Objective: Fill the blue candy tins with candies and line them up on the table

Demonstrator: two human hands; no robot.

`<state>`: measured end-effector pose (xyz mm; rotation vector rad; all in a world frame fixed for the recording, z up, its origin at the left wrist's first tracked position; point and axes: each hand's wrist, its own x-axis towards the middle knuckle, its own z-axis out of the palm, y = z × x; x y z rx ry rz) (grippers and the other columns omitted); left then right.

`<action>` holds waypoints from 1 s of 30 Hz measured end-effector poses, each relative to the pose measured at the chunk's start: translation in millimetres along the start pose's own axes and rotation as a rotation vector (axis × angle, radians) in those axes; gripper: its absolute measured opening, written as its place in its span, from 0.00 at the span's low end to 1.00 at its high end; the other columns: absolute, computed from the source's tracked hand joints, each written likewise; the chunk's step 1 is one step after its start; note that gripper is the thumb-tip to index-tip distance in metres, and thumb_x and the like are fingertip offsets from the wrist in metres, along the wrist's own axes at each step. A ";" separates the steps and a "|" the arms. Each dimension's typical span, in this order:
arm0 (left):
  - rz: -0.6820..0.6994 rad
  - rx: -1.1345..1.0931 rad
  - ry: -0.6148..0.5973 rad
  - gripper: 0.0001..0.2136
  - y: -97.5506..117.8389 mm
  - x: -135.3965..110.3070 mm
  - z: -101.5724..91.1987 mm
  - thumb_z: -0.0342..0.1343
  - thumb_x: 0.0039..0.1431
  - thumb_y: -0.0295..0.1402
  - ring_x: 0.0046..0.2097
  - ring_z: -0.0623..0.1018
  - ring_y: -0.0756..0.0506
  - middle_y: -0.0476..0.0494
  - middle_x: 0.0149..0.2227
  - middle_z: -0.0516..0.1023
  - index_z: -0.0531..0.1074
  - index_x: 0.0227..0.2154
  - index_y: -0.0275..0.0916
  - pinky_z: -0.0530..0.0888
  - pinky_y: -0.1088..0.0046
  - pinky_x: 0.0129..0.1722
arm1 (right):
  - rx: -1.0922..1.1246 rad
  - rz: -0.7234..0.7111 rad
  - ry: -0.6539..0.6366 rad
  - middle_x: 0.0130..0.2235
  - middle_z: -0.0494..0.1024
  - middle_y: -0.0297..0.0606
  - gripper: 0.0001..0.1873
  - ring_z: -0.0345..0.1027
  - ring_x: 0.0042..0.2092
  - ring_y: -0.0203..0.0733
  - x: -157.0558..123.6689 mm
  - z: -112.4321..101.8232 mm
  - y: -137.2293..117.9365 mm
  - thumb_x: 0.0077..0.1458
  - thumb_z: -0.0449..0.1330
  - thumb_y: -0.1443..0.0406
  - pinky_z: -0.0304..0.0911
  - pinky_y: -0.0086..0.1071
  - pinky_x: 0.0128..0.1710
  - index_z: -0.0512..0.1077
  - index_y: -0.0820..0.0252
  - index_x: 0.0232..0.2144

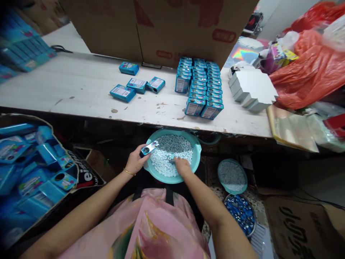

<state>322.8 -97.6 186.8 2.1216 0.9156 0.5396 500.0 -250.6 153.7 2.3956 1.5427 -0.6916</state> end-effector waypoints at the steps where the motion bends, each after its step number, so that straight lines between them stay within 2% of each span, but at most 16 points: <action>1: -0.011 -0.006 0.018 0.19 -0.8 -0.7 -2.5 0.54 0.48 0.36 0.33 0.73 0.48 0.47 0.34 0.75 0.66 0.45 0.39 0.68 0.73 0.34 | 0.073 -0.017 0.005 0.40 0.72 0.40 0.16 0.66 0.39 0.38 7.9 11.8 -11.9 0.54 0.47 0.71 0.58 0.29 0.36 0.63 0.58 0.45; 3: -0.030 -0.022 0.048 0.19 -2.0 -2.1 -6.0 0.54 0.49 0.37 0.34 0.74 0.47 0.47 0.35 0.75 0.66 0.45 0.40 0.69 0.73 0.36 | 0.251 -0.044 0.037 0.40 0.72 0.37 0.16 0.65 0.38 0.37 20.2 28.2 -30.6 0.53 0.49 0.70 0.58 0.27 0.36 0.62 0.58 0.45; 5: -0.044 -0.045 0.061 0.18 -2.1 -3.2 -8.6 0.55 0.49 0.38 0.35 0.74 0.47 0.47 0.36 0.75 0.66 0.44 0.39 0.69 0.73 0.37 | 0.413 -0.069 0.073 0.38 0.72 0.35 0.16 0.65 0.38 0.36 27.6 36.3 -37.8 0.52 0.51 0.69 0.57 0.26 0.36 0.62 0.59 0.45; 9: -0.029 -0.095 0.088 0.18 -0.1 -2.7 -13.5 0.54 0.49 0.39 0.36 0.74 0.48 0.48 0.37 0.74 0.66 0.43 0.39 0.69 0.73 0.37 | 0.602 -0.110 0.130 0.35 0.71 0.33 0.16 0.64 0.36 0.35 25.7 35.6 -20.4 0.49 0.52 0.68 0.57 0.26 0.36 0.63 0.59 0.43; 13: -0.020 -0.099 0.126 0.18 -0.5 1.3 -13.2 0.54 0.49 0.39 0.37 0.74 0.48 0.47 0.37 0.74 0.66 0.43 0.39 0.69 0.73 0.38 | 0.706 -0.145 0.182 0.33 0.71 0.33 0.17 0.64 0.34 0.36 0.7 12.9 11.3 0.48 0.53 0.66 0.58 0.29 0.36 0.64 0.59 0.43; 17: -0.019 -0.053 0.074 0.19 -0.8 3.4 -0.7 0.54 0.48 0.37 0.36 0.74 0.47 0.46 0.37 0.75 0.66 0.45 0.39 0.70 0.72 0.38 | 0.752 -0.218 0.235 0.36 0.73 0.36 0.17 0.65 0.37 0.38 -34.3 -34.2 30.0 0.49 0.55 0.64 0.59 0.31 0.39 0.67 0.59 0.43; 20: 0.033 -0.005 -0.007 0.19 4.1 2.2 13.5 0.54 0.48 0.34 0.39 0.74 0.45 0.45 0.39 0.74 0.66 0.46 0.39 0.69 0.71 0.40 | 0.633 -0.244 0.248 0.42 0.73 0.39 0.18 0.66 0.42 0.40 -54.8 -73.5 28.9 0.50 0.54 0.63 0.58 0.32 0.43 0.67 0.58 0.45; 23: 0.088 0.043 -0.082 0.20 11.4 0.0 26.8 0.53 0.47 0.31 0.43 0.72 0.44 0.44 0.42 0.73 0.65 0.47 0.39 0.68 0.69 0.44 | 0.347 -0.230 0.214 0.46 0.72 0.39 0.18 0.64 0.47 0.41 -66.4 -104.1 16.9 0.52 0.52 0.62 0.57 0.32 0.45 0.67 0.56 0.47; 26: 0.130 0.088 -0.129 0.21 15.0 -1.9 36.4 0.52 0.46 0.29 0.46 0.71 0.43 0.42 0.45 0.72 0.64 0.47 0.37 0.67 0.68 0.47 | 0.055 -0.146 0.152 0.42 0.74 0.41 0.16 0.66 0.44 0.44 -71.5 -123.0 -0.9 0.54 0.49 0.62 0.58 0.34 0.42 0.68 0.55 0.44; 30: 0.134 0.109 -0.157 0.21 13.0 -2.5 44.1 0.52 0.48 0.30 0.46 0.70 0.42 0.42 0.46 0.71 0.64 0.48 0.38 0.66 0.67 0.47 | -0.130 -0.118 0.126 0.37 0.74 0.45 0.14 0.68 0.39 0.45 -75.6 -138.0 -25.4 0.55 0.46 0.65 0.59 0.35 0.37 0.70 0.60 0.36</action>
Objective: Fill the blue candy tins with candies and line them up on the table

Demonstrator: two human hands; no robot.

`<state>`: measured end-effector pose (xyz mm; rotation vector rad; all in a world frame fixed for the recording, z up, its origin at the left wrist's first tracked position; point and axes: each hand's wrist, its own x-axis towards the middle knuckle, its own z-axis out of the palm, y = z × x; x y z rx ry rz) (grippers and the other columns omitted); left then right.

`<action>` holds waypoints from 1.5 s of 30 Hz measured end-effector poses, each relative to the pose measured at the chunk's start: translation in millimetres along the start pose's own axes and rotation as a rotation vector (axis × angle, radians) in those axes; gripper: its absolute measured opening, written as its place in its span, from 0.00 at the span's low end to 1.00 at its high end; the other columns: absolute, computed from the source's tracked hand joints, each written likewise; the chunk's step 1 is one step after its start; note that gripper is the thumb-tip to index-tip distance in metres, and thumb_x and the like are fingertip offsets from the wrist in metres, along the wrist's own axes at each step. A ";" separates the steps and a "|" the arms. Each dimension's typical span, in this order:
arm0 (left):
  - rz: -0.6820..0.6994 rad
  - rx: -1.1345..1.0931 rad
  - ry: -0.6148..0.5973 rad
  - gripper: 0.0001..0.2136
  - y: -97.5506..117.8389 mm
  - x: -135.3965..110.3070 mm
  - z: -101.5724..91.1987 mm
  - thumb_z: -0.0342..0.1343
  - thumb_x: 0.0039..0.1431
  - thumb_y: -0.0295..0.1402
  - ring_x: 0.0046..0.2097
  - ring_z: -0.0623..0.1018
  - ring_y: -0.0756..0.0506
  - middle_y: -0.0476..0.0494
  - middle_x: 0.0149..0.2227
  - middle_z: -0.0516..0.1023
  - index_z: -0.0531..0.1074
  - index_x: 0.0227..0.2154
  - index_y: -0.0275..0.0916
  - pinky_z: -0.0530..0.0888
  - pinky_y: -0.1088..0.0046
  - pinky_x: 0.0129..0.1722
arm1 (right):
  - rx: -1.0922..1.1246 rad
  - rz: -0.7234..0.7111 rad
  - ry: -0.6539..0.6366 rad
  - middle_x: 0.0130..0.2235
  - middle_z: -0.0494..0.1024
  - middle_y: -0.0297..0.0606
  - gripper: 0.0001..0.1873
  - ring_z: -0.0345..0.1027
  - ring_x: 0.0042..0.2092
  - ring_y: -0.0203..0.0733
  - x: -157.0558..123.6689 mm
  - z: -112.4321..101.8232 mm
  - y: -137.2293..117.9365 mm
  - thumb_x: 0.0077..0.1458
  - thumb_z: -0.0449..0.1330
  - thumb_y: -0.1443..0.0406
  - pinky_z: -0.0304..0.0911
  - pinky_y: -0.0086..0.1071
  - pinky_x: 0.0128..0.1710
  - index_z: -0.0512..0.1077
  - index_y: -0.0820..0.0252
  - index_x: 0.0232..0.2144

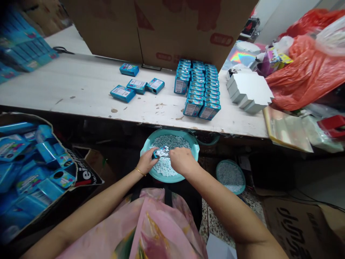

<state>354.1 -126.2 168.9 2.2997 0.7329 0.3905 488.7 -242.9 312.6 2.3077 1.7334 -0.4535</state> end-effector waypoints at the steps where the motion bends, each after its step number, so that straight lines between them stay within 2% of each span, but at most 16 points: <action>1: -0.003 0.000 0.000 0.21 -0.7 0.3 1.1 0.52 0.48 0.30 0.46 0.70 0.42 0.42 0.46 0.71 0.64 0.48 0.38 0.66 0.66 0.47 | -0.019 -0.008 0.003 0.37 0.74 0.46 0.14 0.68 0.38 0.45 -0.5 -3.8 -3.9 0.55 0.45 0.67 0.59 0.35 0.37 0.70 0.60 0.36; 4: -0.007 -0.017 0.005 0.20 -2.1 0.8 1.1 0.52 0.48 0.30 0.45 0.71 0.42 0.41 0.44 0.72 0.64 0.47 0.37 0.67 0.66 0.45 | -0.036 -0.027 0.032 0.37 0.73 0.47 0.14 0.67 0.39 0.44 -5.0 -10.2 -3.6 0.54 0.44 0.70 0.58 0.33 0.37 0.69 0.61 0.36; 7: -0.015 -0.059 0.048 0.19 -2.8 -0.8 -5.7 0.52 0.48 0.31 0.44 0.72 0.42 0.42 0.42 0.73 0.65 0.46 0.38 0.67 0.67 0.44 | -0.017 0.001 0.070 0.39 0.72 0.45 0.13 0.66 0.41 0.43 -8.0 1.7 18.3 0.56 0.46 0.67 0.57 0.33 0.39 0.66 0.58 0.40; 9: -0.044 -0.080 0.090 0.19 -3.5 -3.0 -13.4 0.53 0.48 0.32 0.42 0.73 0.43 0.44 0.41 0.73 0.65 0.46 0.40 0.68 0.69 0.43 | 0.010 0.083 0.081 0.41 0.71 0.44 0.14 0.65 0.42 0.43 -2.9 25.3 38.1 0.56 0.46 0.64 0.57 0.33 0.40 0.63 0.57 0.44; 12: -0.086 -0.087 0.118 0.19 -5.4 -6.8 -26.3 0.53 0.48 0.33 0.36 0.74 0.46 0.47 0.35 0.74 0.65 0.46 0.42 0.69 0.72 0.38 | 0.125 0.236 0.020 0.43 0.69 0.48 0.17 0.65 0.43 0.46 18.9 78.4 53.3 0.57 0.45 0.67 0.56 0.36 0.40 0.60 0.60 0.49; 14: -0.104 -0.077 0.117 0.19 -7.4 -9.0 -33.5 0.53 0.48 0.34 0.33 0.73 0.47 0.48 0.33 0.74 0.65 0.46 0.41 0.69 0.72 0.36 | 0.224 0.266 -0.027 0.44 0.69 0.51 0.18 0.64 0.43 0.46 39.1 115.3 45.4 0.56 0.43 0.70 0.56 0.38 0.41 0.60 0.62 0.50; 17: -0.132 -0.064 0.133 0.19 -11.0 -11.8 -41.1 0.53 0.49 0.35 0.31 0.73 0.48 0.48 0.32 0.74 0.66 0.46 0.40 0.69 0.73 0.34 | 0.351 0.205 -0.051 0.43 0.70 0.45 0.18 0.65 0.43 0.42 67.1 157.1 14.0 0.55 0.45 0.70 0.56 0.34 0.41 0.61 0.58 0.48; 20: -0.157 -0.104 0.158 0.18 -13.5 -13.1 -46.1 0.54 0.48 0.35 0.32 0.73 0.48 0.47 0.34 0.75 0.66 0.45 0.39 0.69 0.73 0.35 | 0.505 0.118 -0.048 0.41 0.72 0.38 0.17 0.65 0.41 0.38 83.6 178.6 -12.3 0.53 0.50 0.69 0.57 0.29 0.39 0.63 0.56 0.46; 23: -0.181 -0.170 0.189 0.18 -13.9 -12.0 -49.9 0.54 0.48 0.37 0.35 0.74 0.48 0.47 0.35 0.75 0.66 0.44 0.39 0.69 0.73 0.36 | 0.648 0.053 -0.017 0.39 0.73 0.35 0.17 0.66 0.40 0.36 86.1 185.9 -13.2 0.50 0.53 0.69 0.58 0.27 0.39 0.64 0.56 0.44; 26: -0.185 -0.215 0.247 0.18 -14.0 -8.7 -53.2 0.54 0.48 0.38 0.37 0.74 0.47 0.47 0.37 0.75 0.67 0.43 0.39 0.69 0.72 0.38 | 0.748 0.015 0.029 0.38 0.72 0.33 0.17 0.65 0.39 0.35 75.8 182.6 4.5 0.50 0.53 0.69 0.58 0.28 0.40 0.63 0.56 0.45; 28: -0.186 -0.220 0.275 0.18 -14.7 -6.1 -54.7 0.54 0.48 0.39 0.37 0.74 0.47 0.47 0.37 0.75 0.67 0.43 0.39 0.69 0.72 0.39 | 0.804 0.000 0.063 0.37 0.72 0.34 0.18 0.65 0.38 0.36 63.6 172.9 18.7 0.50 0.53 0.67 0.58 0.28 0.39 0.63 0.57 0.45; 31: -0.184 -0.203 0.287 0.18 -15.8 -3.0 -53.5 0.54 0.49 0.39 0.37 0.74 0.47 0.47 0.37 0.75 0.66 0.44 0.39 0.70 0.72 0.39 | 0.898 -0.040 0.123 0.36 0.72 0.34 0.18 0.65 0.38 0.37 41.7 145.2 36.6 0.49 0.54 0.66 0.59 0.30 0.39 0.64 0.58 0.45; 34: -0.149 -0.152 0.235 0.19 -13.9 -1.3 -46.2 0.54 0.48 0.36 0.37 0.74 0.46 0.46 0.37 0.75 0.66 0.44 0.39 0.70 0.71 0.40 | 0.901 -0.078 0.160 0.38 0.73 0.35 0.18 0.65 0.39 0.38 22.1 107.3 47.5 0.49 0.55 0.65 0.58 0.31 0.41 0.66 0.57 0.44; 39: -0.032 -0.088 0.120 0.20 -4.5 0.3 -25.1 0.53 0.47 0.31 0.44 0.73 0.44 0.44 0.43 0.73 0.65 0.47 0.39 0.68 0.69 0.45 | 0.580 -0.093 0.136 0.45 0.72 0.37 0.18 0.64 0.46 0.42 6.5 49.3 45.8 0.51 0.53 0.63 0.56 0.32 0.46 0.66 0.54 0.47; 42: 0.012 -0.051 0.073 0.22 -0.8 0.7 -14.3 0.53 0.47 0.30 0.47 0.71 0.42 0.42 0.46 0.71 0.64 0.48 0.38 0.67 0.66 0.48 | 0.311 -0.054 0.058 0.43 0.73 0.39 0.16 0.65 0.45 0.44 5.1 26.3 32.8 0.53 0.51 0.63 0.57 0.34 0.43 0.68 0.53 0.45; 45: 0.028 -0.033 0.053 0.22 -0.3 0.4 -7.6 0.53 0.46 0.29 0.48 0.70 0.41 0.40 0.47 0.70 0.64 0.48 0.37 0.66 0.65 0.49 | 0.124 -0.015 0.006 0.38 0.74 0.45 0.15 0.67 0.41 0.47 5.0 10.6 13.9 0.54 0.48 0.63 0.57 0.37 0.40 0.70 0.57 0.40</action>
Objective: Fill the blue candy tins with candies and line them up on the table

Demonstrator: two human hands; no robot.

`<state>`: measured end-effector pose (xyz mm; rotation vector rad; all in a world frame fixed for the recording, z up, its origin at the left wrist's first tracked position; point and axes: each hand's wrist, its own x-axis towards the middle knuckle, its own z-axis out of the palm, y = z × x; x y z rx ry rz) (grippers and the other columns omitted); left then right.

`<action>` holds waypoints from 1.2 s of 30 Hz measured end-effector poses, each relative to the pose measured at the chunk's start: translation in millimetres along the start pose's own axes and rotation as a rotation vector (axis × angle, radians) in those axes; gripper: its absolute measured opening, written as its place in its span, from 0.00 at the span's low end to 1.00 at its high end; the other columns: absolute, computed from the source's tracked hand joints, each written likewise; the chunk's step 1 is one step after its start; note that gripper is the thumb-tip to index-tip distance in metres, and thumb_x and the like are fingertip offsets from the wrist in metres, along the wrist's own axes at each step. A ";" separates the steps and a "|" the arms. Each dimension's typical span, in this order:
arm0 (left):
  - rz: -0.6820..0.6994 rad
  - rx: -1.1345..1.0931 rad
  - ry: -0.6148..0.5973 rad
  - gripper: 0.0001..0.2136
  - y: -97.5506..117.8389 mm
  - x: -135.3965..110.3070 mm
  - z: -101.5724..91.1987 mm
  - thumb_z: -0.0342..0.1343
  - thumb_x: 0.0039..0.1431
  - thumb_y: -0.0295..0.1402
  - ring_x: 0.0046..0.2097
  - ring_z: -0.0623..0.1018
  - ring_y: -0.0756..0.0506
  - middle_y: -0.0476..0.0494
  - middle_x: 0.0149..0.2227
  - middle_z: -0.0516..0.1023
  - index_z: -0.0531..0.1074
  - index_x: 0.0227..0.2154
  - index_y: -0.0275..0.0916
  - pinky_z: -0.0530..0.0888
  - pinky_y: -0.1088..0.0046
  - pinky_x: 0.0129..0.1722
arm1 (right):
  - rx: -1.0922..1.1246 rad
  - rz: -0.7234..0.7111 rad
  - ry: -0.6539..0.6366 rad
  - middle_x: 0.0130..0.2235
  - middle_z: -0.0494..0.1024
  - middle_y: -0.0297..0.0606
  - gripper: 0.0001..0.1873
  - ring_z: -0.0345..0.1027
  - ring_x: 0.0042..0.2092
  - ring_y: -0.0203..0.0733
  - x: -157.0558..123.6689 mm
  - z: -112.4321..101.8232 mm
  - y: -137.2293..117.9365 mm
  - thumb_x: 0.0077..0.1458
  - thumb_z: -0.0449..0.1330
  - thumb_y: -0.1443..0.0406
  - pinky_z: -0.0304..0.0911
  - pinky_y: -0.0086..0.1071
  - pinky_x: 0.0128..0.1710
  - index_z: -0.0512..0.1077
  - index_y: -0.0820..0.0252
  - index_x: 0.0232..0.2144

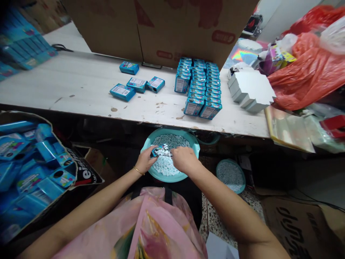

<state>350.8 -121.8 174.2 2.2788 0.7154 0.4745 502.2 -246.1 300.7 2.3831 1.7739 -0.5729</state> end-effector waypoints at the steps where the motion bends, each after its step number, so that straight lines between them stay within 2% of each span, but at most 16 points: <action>1: 0.001 0.001 -0.001 0.22 -0.4 -0.1 1.4 0.53 0.46 0.28 0.48 0.70 0.41 0.41 0.47 0.71 0.64 0.48 0.37 0.66 0.65 0.49 | -0.038 -0.003 -0.006 0.37 0.74 0.46 0.14 0.67 0.40 0.47 -0.3 -3.5 -7.1 0.55 0.47 0.64 0.57 0.37 0.39 0.70 0.59 0.39; 5: 0.003 0.001 -0.006 0.22 -3.4 -0.3 3.0 0.52 0.47 0.28 0.49 0.69 0.42 0.41 0.48 0.70 0.64 0.48 0.38 0.65 0.65 0.50 | -0.110 -0.036 0.021 0.35 0.73 0.47 0.14 0.68 0.37 0.46 -6.3 -16.5 -23.6 0.55 0.44 0.69 0.58 0.36 0.36 0.70 0.60 0.36; 7: -0.004 -0.015 -0.006 0.22 -6.3 -1.0 1.4 0.52 0.47 0.29 0.49 0.69 0.42 0.41 0.48 0.70 0.63 0.49 0.38 0.65 0.65 0.50 | -0.117 -0.020 0.028 0.36 0.72 0.46 0.13 0.68 0.37 0.45 -11.9 -19.4 -17.1 0.55 0.45 0.67 0.58 0.35 0.36 0.69 0.59 0.36; 9: -0.016 -0.050 0.003 0.22 -9.7 -2.8 -1.3 0.53 0.48 0.30 0.49 0.70 0.42 0.41 0.48 0.70 0.63 0.49 0.38 0.65 0.66 0.50 | -0.114 0.032 0.049 0.38 0.72 0.45 0.13 0.67 0.38 0.45 -15.8 -13.9 1.3 0.56 0.46 0.64 0.57 0.35 0.36 0.67 0.57 0.40; 12: -0.037 -0.104 0.032 0.22 -13.9 -6.2 -6.4 0.53 0.49 0.33 0.49 0.70 0.43 0.41 0.49 0.69 0.63 0.49 0.39 0.66 0.67 0.49 | -0.064 0.130 0.070 0.41 0.71 0.43 0.14 0.66 0.40 0.45 -10.4 18.7 37.0 0.55 0.48 0.62 0.57 0.35 0.37 0.63 0.55 0.44; 15: -0.035 -0.143 0.061 0.21 -14.4 -8.7 -11.5 0.53 0.49 0.33 0.50 0.69 0.44 0.43 0.49 0.69 0.63 0.49 0.40 0.65 0.68 0.50 | 0.080 0.200 -0.041 0.40 0.71 0.44 0.13 0.66 0.40 0.44 10.5 73.0 53.5 0.53 0.51 0.67 0.56 0.35 0.38 0.65 0.57 0.43; 17: -0.033 -0.152 0.078 0.21 -13.0 -9.9 -15.1 0.53 0.50 0.33 0.49 0.69 0.44 0.43 0.49 0.70 0.64 0.49 0.40 0.65 0.68 0.50 | 0.156 0.194 -0.087 0.38 0.72 0.43 0.13 0.66 0.40 0.43 28.1 107.8 46.8 0.52 0.51 0.70 0.56 0.33 0.37 0.66 0.58 0.42; 19: -0.052 -0.144 0.088 0.21 -11.8 -11.1 -19.5 0.53 0.50 0.34 0.48 0.71 0.44 0.43 0.47 0.71 0.64 0.48 0.39 0.66 0.69 0.48 | 0.219 0.161 -0.091 0.39 0.73 0.40 0.14 0.66 0.40 0.41 43.0 132.9 33.2 0.52 0.51 0.69 0.56 0.31 0.36 0.67 0.57 0.42; 22: -0.107 -0.110 0.087 0.21 -12.6 -12.5 -27.2 0.53 0.49 0.34 0.41 0.73 0.45 0.43 0.43 0.73 0.64 0.48 0.39 0.69 0.69 0.43 | 0.326 0.119 -0.087 0.38 0.73 0.35 0.15 0.65 0.39 0.40 53.8 147.4 21.7 0.51 0.53 0.68 0.56 0.28 0.35 0.67 0.55 0.44; 24: -0.132 -0.089 0.098 0.21 -14.7 -12.4 -31.8 0.53 0.49 0.35 0.38 0.74 0.46 0.44 0.41 0.74 0.64 0.48 0.39 0.69 0.70 0.41 | 0.384 0.094 -0.087 0.37 0.74 0.33 0.16 0.65 0.38 0.37 51.3 143.1 27.3 0.50 0.54 0.67 0.56 0.26 0.35 0.67 0.55 0.44; 26: -0.138 -0.077 0.116 0.21 -16.9 -11.2 -34.0 0.53 0.49 0.35 0.38 0.74 0.45 0.44 0.40 0.74 0.64 0.48 0.39 0.69 0.70 0.41 | 0.484 0.045 -0.075 0.35 0.73 0.31 0.16 0.65 0.36 0.36 41.4 129.2 39.6 0.49 0.55 0.67 0.56 0.26 0.35 0.67 0.55 0.43; 30: -0.125 -0.053 0.115 0.21 -15.8 -7.5 -27.6 0.53 0.49 0.34 0.41 0.73 0.45 0.43 0.42 0.73 0.64 0.48 0.38 0.69 0.69 0.43 | 0.656 -0.078 0.018 0.36 0.74 0.33 0.16 0.65 0.37 0.37 10.4 80.2 51.9 0.49 0.55 0.65 0.57 0.28 0.37 0.68 0.58 0.43; 32: -0.091 -0.037 0.096 0.21 -12.2 -6.6 -19.9 0.53 0.49 0.33 0.44 0.72 0.44 0.42 0.44 0.72 0.64 0.48 0.38 0.68 0.68 0.45 | 0.559 -0.109 0.057 0.40 0.73 0.34 0.16 0.65 0.41 0.39 -2.9 52.7 42.3 0.51 0.54 0.63 0.57 0.29 0.39 0.67 0.55 0.45; 36: -0.015 0.025 0.041 0.22 -5.1 -6.7 -5.1 0.53 0.48 0.31 0.49 0.69 0.43 0.41 0.48 0.70 0.64 0.49 0.36 0.66 0.67 0.49 | 0.124 -0.030 0.098 0.41 0.73 0.40 0.18 0.66 0.40 0.42 -16.8 12.3 6.3 0.55 0.48 0.62 0.57 0.32 0.38 0.64 0.53 0.48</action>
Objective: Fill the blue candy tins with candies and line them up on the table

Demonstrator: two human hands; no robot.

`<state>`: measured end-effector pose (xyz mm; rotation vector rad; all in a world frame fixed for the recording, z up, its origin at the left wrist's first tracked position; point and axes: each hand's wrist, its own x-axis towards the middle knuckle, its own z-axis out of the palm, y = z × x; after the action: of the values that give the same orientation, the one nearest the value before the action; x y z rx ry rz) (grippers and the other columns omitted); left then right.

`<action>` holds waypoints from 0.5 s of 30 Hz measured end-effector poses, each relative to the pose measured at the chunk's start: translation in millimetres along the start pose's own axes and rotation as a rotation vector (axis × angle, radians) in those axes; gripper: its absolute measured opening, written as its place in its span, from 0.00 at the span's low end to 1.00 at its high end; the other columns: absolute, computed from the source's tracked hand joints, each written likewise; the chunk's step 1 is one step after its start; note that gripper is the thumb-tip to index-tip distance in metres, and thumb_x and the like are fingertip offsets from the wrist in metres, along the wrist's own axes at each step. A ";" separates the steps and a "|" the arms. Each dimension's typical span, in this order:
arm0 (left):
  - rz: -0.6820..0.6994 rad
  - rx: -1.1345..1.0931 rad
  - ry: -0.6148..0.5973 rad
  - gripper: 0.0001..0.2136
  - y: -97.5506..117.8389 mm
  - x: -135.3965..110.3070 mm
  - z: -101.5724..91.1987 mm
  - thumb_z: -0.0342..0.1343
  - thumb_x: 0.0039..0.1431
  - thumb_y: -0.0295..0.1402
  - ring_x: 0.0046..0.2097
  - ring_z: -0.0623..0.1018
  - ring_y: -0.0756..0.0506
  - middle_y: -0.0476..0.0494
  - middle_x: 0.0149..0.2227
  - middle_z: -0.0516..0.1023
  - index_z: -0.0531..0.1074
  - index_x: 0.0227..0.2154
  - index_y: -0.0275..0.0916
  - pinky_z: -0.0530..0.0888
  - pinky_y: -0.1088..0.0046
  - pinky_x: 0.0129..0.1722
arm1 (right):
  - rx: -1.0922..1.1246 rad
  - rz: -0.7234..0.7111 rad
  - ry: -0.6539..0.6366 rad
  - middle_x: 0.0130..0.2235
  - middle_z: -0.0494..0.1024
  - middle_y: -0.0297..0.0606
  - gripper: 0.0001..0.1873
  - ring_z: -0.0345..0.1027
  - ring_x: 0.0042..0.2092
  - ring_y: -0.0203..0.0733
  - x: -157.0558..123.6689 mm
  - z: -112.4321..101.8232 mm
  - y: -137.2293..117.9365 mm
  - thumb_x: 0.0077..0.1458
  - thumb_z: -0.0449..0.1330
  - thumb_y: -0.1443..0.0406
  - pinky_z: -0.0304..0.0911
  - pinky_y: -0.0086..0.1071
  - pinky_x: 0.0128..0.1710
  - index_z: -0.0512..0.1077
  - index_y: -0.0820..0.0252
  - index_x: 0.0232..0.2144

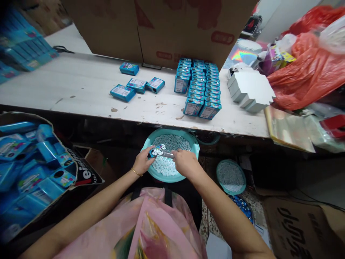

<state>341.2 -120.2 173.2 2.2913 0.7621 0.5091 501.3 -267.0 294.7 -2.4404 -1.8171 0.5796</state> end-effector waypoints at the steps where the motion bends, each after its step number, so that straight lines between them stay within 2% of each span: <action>1: 0.012 0.018 -0.009 0.22 1.0 -0.3 2.0 0.53 0.48 0.31 0.50 0.69 0.43 0.40 0.48 0.70 0.63 0.49 0.36 0.66 0.67 0.50 | -0.091 0.019 0.002 0.39 0.73 0.40 0.18 0.67 0.39 0.42 -1.1 -5.4 -8.0 0.56 0.47 0.62 0.58 0.32 0.36 0.64 0.54 0.49; 4: 0.035 0.061 -0.021 0.22 4.3 -1.6 1.9 0.52 0.49 0.30 0.50 0.69 0.43 0.40 0.48 0.70 0.63 0.49 0.36 0.66 0.67 0.50 | -0.228 0.024 0.008 0.38 0.72 0.41 0.19 0.67 0.37 0.43 -5.4 -16.2 -16.2 0.56 0.45 0.63 0.58 0.32 0.33 0.62 0.55 0.50; 8: 0.161 0.228 -0.131 0.23 16.7 -3.0 -9.8 0.52 0.47 0.25 0.52 0.67 0.42 0.39 0.50 0.68 0.63 0.49 0.37 0.63 0.63 0.52 | -0.240 0.118 0.014 0.42 0.72 0.39 0.19 0.68 0.38 0.42 -14.9 -19.3 7.1 0.57 0.45 0.60 0.59 0.32 0.34 0.61 0.51 0.51; 11: 0.270 0.381 -0.221 0.20 26.3 0.5 -23.3 0.49 0.49 0.23 0.53 0.66 0.39 0.38 0.51 0.68 0.65 0.47 0.39 0.59 0.55 0.53 | -0.194 0.234 0.001 0.43 0.71 0.38 0.19 0.67 0.41 0.42 -20.9 -9.1 30.2 0.57 0.45 0.59 0.58 0.32 0.35 0.60 0.48 0.51; 15: 0.231 0.396 -0.232 0.20 23.5 13.7 -45.1 0.51 0.47 0.23 0.51 0.68 0.39 0.38 0.48 0.70 0.66 0.46 0.38 0.62 0.58 0.51 | -0.107 0.317 -0.038 0.45 0.72 0.38 0.19 0.67 0.43 0.43 -23.2 16.0 48.0 0.56 0.48 0.59 0.58 0.31 0.38 0.63 0.49 0.50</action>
<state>336.5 -104.8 223.3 2.7662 0.5206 0.1959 534.5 -306.5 273.9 -2.8333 -1.5188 0.5615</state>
